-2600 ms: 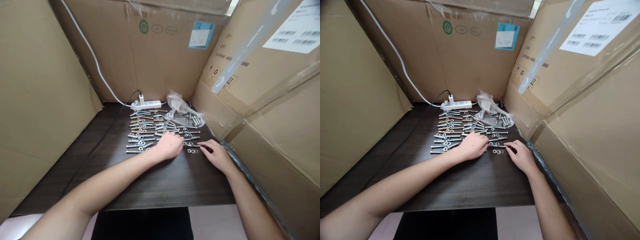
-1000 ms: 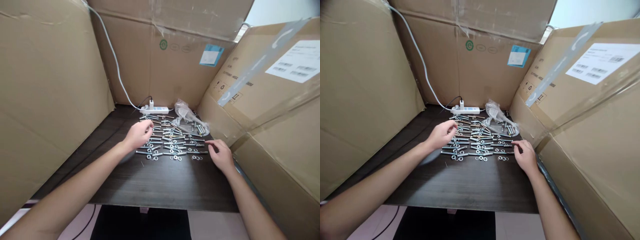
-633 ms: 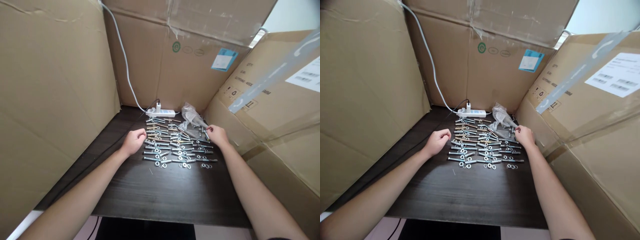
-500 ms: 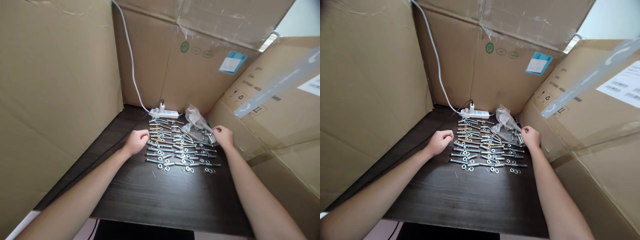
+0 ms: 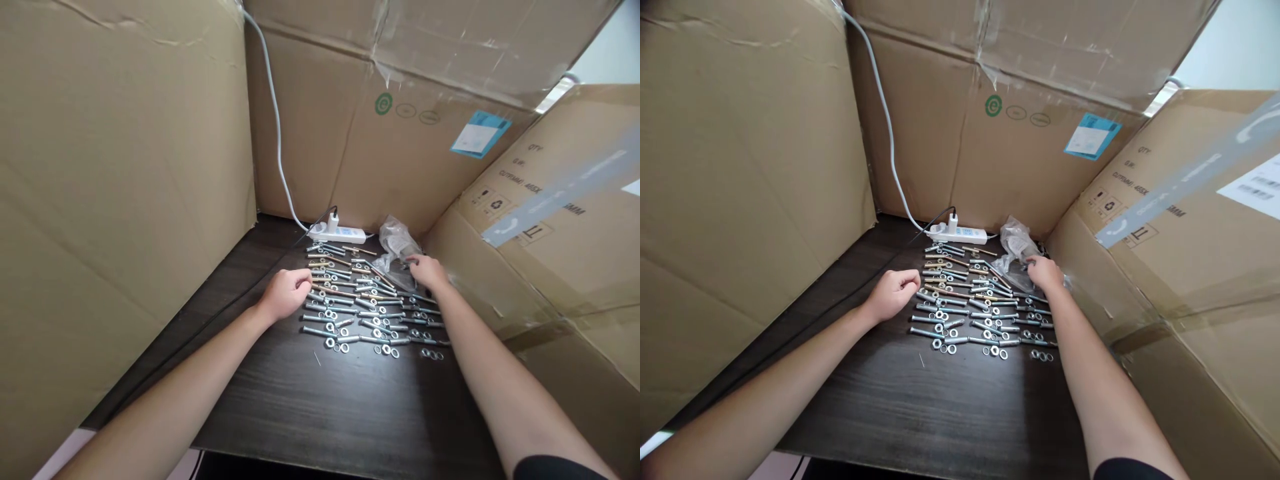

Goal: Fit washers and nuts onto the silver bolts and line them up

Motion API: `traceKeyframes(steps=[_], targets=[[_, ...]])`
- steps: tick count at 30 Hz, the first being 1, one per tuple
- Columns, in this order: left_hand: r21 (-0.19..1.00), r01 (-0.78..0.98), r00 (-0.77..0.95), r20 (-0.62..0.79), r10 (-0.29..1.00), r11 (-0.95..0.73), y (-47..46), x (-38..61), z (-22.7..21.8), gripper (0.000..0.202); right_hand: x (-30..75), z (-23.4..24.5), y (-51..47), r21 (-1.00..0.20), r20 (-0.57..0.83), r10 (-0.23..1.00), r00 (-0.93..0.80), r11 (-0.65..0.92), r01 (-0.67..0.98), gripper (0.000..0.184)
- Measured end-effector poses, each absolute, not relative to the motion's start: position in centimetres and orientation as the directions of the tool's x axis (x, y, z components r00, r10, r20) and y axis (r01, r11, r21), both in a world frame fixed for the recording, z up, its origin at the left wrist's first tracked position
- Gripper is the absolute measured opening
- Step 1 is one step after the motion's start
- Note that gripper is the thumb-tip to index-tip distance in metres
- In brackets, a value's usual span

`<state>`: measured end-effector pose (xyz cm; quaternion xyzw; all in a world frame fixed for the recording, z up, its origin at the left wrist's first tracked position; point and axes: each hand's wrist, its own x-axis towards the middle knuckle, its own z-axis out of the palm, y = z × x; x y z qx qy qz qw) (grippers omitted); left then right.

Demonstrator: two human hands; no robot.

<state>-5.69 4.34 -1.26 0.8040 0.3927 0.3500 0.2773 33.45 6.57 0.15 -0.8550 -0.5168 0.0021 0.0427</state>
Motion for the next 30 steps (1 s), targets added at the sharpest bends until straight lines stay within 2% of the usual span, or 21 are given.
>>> traceKeyframes(steps=[11, 17, 20, 23, 27, 30], targets=[[0.699, 0.453, 0.465, 0.344, 0.816, -0.553, 4.1, -5.6, -0.8, 0.017, 32.5, -0.1, 7.8, -0.056, -0.017, 0.859, 0.512, -0.512, 0.857, 0.031], [0.697, 0.453, 0.468, 0.345, 0.814, -0.556, 3.9, -5.6, -0.7, 0.017, 32.0, 0.3, 7.8, -0.127, 0.014, 0.827, 0.562, -0.556, 0.821, 0.029], [0.707, 0.443, 0.458, 0.350, 0.817, -0.551, 3.8, -5.7, -0.7, 0.018, 31.6, 1.3, 6.9, -0.213, 0.076, 0.802, 0.593, -0.568, 0.795, 0.032], [0.716, 0.437, 0.460, 0.343, 0.819, -0.545, 3.8, -5.8, -0.9, 0.018, 31.1, 2.6, 5.0, -0.338, 0.141, 0.785, 0.603, -0.534, 0.775, 0.027], [0.736, 0.415, 0.434, 0.357, 0.827, -0.535, 3.3, -5.4, -0.5, 0.015, 28.4, 3.2, 1.1, -0.545, 0.194, 0.824, 0.532, -0.360, 0.757, 0.020], [0.762, 0.360, 0.420, 0.383, 0.823, -0.539, 1.9, -3.9, 0.8, 0.019, 24.4, 2.5, -2.1, -0.685, 0.164, 0.884, 0.437, -0.217, 0.696, 0.016]])
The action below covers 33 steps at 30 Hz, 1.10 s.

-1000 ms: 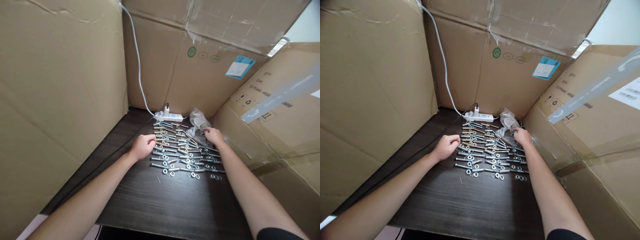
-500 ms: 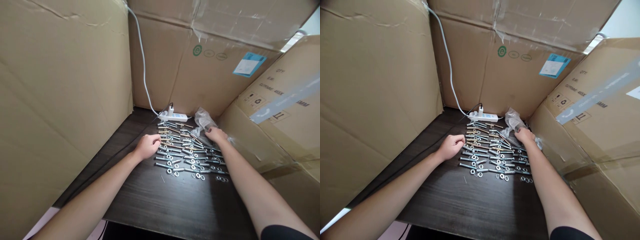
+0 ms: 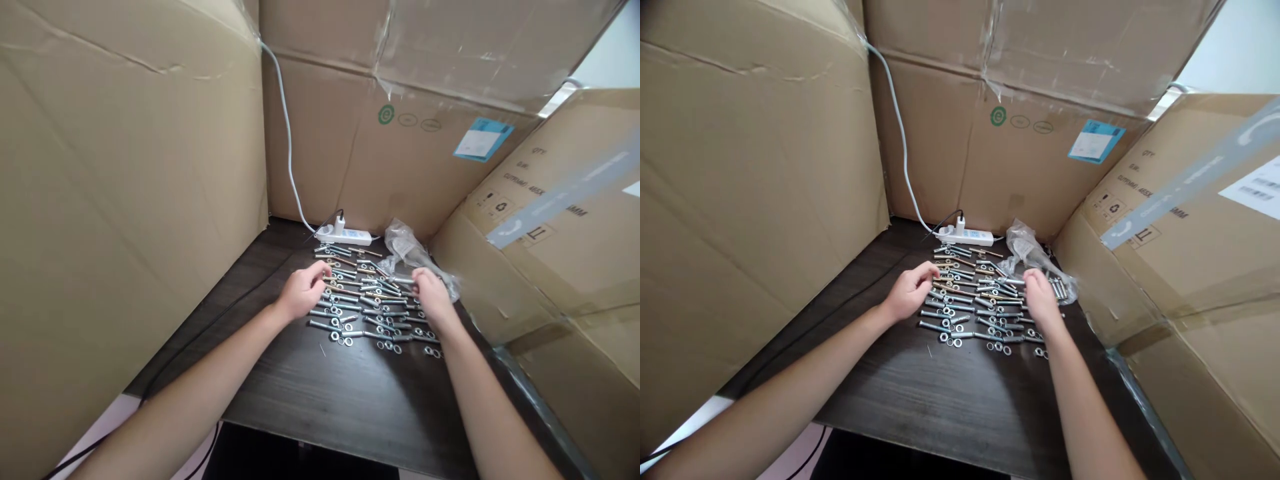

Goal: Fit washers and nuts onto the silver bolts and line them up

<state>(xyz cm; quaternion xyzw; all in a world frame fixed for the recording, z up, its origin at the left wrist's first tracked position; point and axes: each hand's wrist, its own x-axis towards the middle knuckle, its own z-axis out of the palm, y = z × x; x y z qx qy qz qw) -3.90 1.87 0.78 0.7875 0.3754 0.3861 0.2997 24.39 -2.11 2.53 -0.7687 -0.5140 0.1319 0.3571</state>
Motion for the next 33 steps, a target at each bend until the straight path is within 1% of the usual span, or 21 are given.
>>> traceKeyframes(steps=[1, 2, 3, 4, 5, 6, 8, 10, 12, 13, 17, 20, 23, 26, 33], targets=[[0.762, 0.345, 0.462, 0.371, 0.806, -0.548, 1.2, -3.3, 1.3, 0.022, 22.9, 2.3, -3.1, -0.747, 0.142, 0.911, 0.387, -0.158, 0.646, 0.013], [0.760, 0.343, 0.510, 0.343, 0.789, -0.552, 0.4, -2.6, 1.8, 0.024, 21.4, 2.0, -3.9, -0.884, 0.090, 0.949, 0.302, -0.064, 0.463, 0.009], [0.749, 0.346, 0.559, 0.319, 0.765, -0.565, -0.3, -2.0, 2.2, 0.027, 20.1, 1.9, -4.6, -0.963, 0.030, 0.976, 0.214, -0.030, 0.269, 0.008], [0.738, 0.338, 0.599, 0.310, 0.738, -0.584, -1.0, -1.5, 2.5, 0.027, 19.0, 1.7, -5.2, -0.992, 0.003, 0.991, 0.135, -0.013, 0.123, 0.007], [0.736, 0.318, 0.638, 0.302, 0.709, -0.598, -1.6, -1.1, 2.7, 0.026, 18.1, 1.6, -5.6, -1.000, 0.004, 0.996, 0.087, 0.002, 0.020, 0.007], [0.737, 0.297, 0.659, 0.301, 0.689, -0.606, -2.1, -0.9, 2.8, 0.024, 17.4, 1.5, -5.8, -0.999, 0.017, 0.998, 0.068, 0.020, -0.049, 0.006], [0.752, 0.271, 0.666, 0.304, 0.681, -0.601, -2.5, -0.6, 2.6, 0.020, 16.8, 1.2, -6.0, -0.989, 0.055, 0.996, 0.066, 0.063, -0.133, 0.007], [0.760, 0.276, 0.650, 0.303, 0.697, -0.588, -2.3, -0.4, 2.2, 0.020, 16.7, 0.7, -5.8, -0.981, 0.073, 0.996, 0.056, 0.082, -0.177, 0.007], [0.760, 0.303, 0.627, 0.295, 0.721, -0.575, -1.7, -0.2, 1.9, 0.021, 16.9, 0.1, -5.7, -0.982, 0.078, 0.997, 0.025, 0.081, -0.168, 0.006], [0.757, 0.318, 0.622, 0.288, 0.728, -0.571, -1.4, 0.0, 1.7, 0.021, 17.0, -0.1, -5.8, -0.987, 0.086, 0.996, 0.013, 0.087, -0.134, 0.006], [0.742, 0.334, 0.667, 0.250, 0.702, -0.581, -0.8, 0.4, 1.1, 0.022, 17.2, -0.6, -6.1, -0.981, 0.149, 0.989, -0.010, 0.149, 0.124, 0.013], [0.758, 0.303, 0.694, 0.240, 0.679, -0.578, -0.9, 0.2, 0.7, 0.022, 17.3, -0.4, -6.4, -0.960, 0.159, 0.985, -0.060, 0.169, 0.222, 0.016], [0.779, 0.271, 0.706, 0.238, 0.666, -0.565, -1.1, -0.3, 0.3, 0.021, 17.4, -0.1, -6.6, -0.951, 0.161, 0.982, -0.094, 0.180, 0.251, 0.019], [0.772, 0.276, 0.708, 0.240, 0.665, -0.573, -1.1, -0.5, 0.1, 0.021, 17.5, -0.1, -6.8, -0.946, 0.179, 0.978, -0.111, 0.202, 0.252, 0.022], [0.740, 0.320, 0.689, 0.248, 0.681, -0.592, -1.4, -0.3, 0.2, 0.024, 17.1, -0.5, -7.1, -0.959, 0.204, 0.977, -0.055, 0.211, 0.189, 0.022]])
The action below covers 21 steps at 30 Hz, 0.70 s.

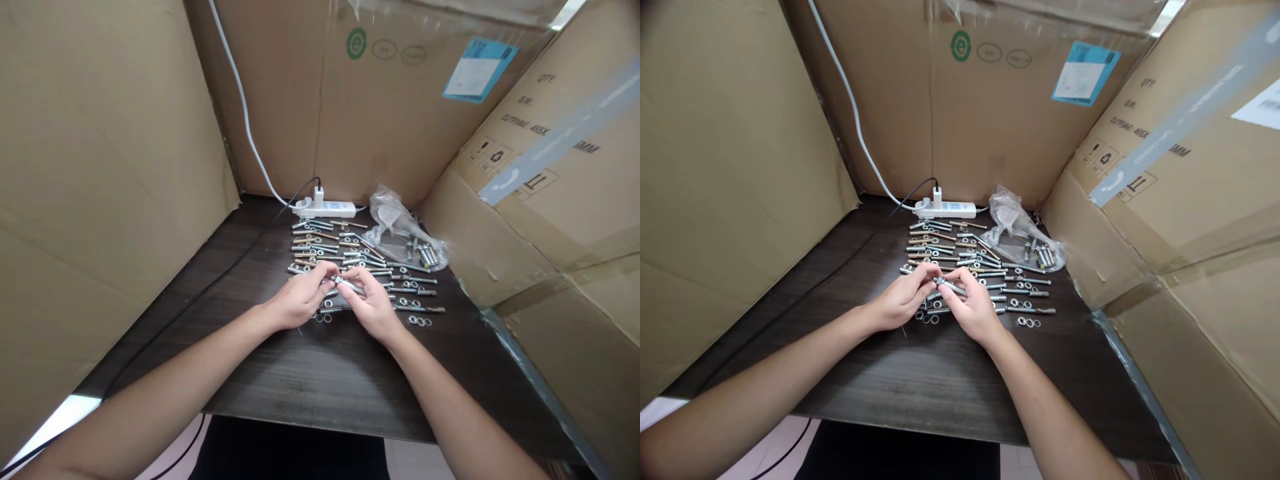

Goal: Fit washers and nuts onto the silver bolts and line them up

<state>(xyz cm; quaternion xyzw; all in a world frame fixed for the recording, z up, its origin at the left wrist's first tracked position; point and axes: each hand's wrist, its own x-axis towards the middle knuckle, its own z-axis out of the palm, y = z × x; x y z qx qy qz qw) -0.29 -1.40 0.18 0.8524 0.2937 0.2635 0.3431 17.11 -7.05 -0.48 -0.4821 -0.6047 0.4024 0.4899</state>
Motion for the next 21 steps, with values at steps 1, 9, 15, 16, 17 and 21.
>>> traceKeyframes(steps=[1, 9, 15, 16, 17, 21], targets=[[0.735, 0.318, 0.689, 0.255, 0.679, -0.598, -1.44, -0.25, 0.17, 0.024, 17.03, -0.52, -7.09, -0.960, 0.209, 0.977, -0.050, 0.215, 0.180, 0.022], [0.723, 0.282, 0.714, 0.280, 0.642, -0.630, -1.80, -0.01, 0.39, 0.020, 16.55, -0.70, -7.25, -0.954, 0.232, 0.973, 0.010, 0.226, 0.196, 0.020], [0.710, 0.360, 0.708, 0.215, 0.673, -0.605, -2.19, 0.10, 0.54, 0.021, 16.51, -1.03, -7.20, -0.931, 0.256, 0.967, 0.001, 0.246, 0.270, 0.015], [0.709, 0.365, 0.704, 0.214, 0.677, -0.604, -2.24, 0.13, 0.50, 0.022, 16.52, -1.04, -7.23, -0.922, 0.264, 0.965, -0.005, 0.254, 0.294, 0.015], [0.707, 0.370, 0.699, 0.215, 0.682, -0.602, -2.27, 0.17, 0.43, 0.022, 16.52, -1.02, -7.27, -0.911, 0.272, 0.962, -0.012, 0.262, 0.319, 0.014], [0.713, 0.390, 0.666, 0.218, 0.713, -0.583, -2.25, 0.38, -0.01, 0.029, 16.42, -0.68, -7.51, -0.856, 0.318, 0.947, -0.030, 0.301, 0.420, 0.013]])
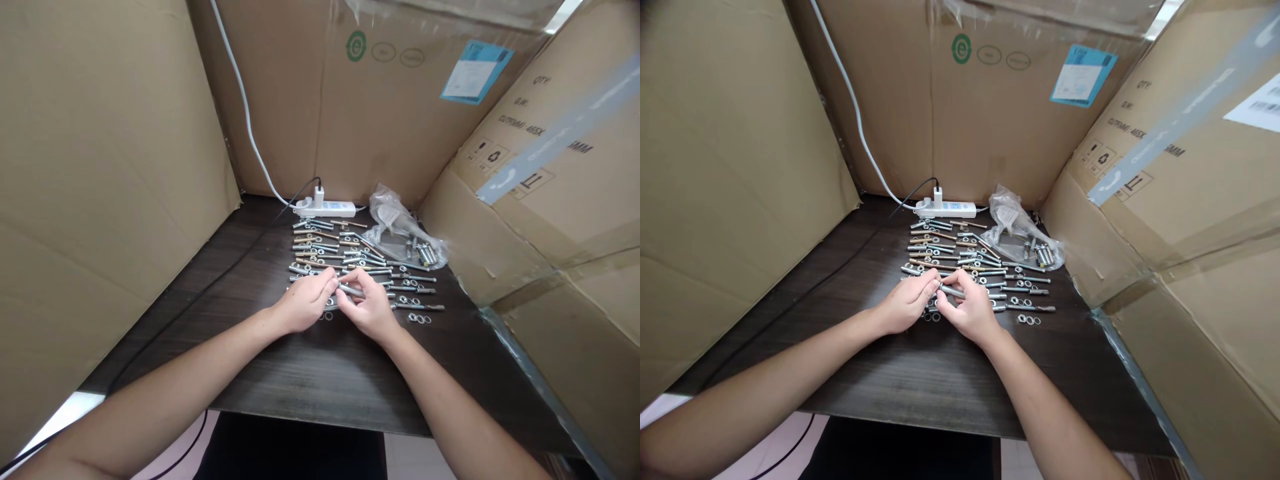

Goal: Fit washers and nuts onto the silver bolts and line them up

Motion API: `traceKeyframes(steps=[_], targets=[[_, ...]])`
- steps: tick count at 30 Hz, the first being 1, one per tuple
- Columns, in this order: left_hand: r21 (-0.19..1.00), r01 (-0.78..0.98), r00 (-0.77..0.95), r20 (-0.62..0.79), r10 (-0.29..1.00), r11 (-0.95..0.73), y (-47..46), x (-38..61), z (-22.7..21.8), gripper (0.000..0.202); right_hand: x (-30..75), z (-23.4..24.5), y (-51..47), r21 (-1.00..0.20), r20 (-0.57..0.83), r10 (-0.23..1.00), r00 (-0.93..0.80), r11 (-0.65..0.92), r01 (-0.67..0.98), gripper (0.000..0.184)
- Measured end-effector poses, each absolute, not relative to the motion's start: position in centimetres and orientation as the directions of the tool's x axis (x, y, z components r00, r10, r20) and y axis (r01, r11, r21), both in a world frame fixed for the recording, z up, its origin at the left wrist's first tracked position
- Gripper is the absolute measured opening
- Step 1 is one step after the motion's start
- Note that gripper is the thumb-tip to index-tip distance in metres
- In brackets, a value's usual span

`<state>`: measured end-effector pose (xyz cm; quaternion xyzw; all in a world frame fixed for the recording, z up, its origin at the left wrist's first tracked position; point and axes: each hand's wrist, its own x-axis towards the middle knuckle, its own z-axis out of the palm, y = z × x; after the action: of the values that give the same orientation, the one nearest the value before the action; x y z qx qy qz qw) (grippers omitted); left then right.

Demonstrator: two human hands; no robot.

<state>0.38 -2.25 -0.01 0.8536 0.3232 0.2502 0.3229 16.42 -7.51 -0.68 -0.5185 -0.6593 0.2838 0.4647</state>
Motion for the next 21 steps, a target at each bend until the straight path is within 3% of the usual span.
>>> traceKeyframes(steps=[8, 14, 21], targets=[[0.798, 0.343, 0.642, 0.186, 0.744, -0.495, -2.33, 0.36, -0.26, 0.049, 16.17, -0.67, -7.65, -0.803, 0.392, 0.919, -0.041, 0.364, 0.472, 0.013], [0.777, 0.228, 0.601, 0.362, 0.712, -0.587, -2.80, 0.09, 0.36, 0.020, 16.75, -1.06, -7.38, -0.845, 0.362, 0.932, 0.017, 0.320, 0.429, 0.013], [0.750, 0.272, 0.654, 0.316, 0.687, -0.603, -2.46, 0.13, 0.22, 0.019, 16.79, -0.85, -7.21, -0.920, 0.285, 0.956, 0.067, 0.254, 0.299, 0.016]])
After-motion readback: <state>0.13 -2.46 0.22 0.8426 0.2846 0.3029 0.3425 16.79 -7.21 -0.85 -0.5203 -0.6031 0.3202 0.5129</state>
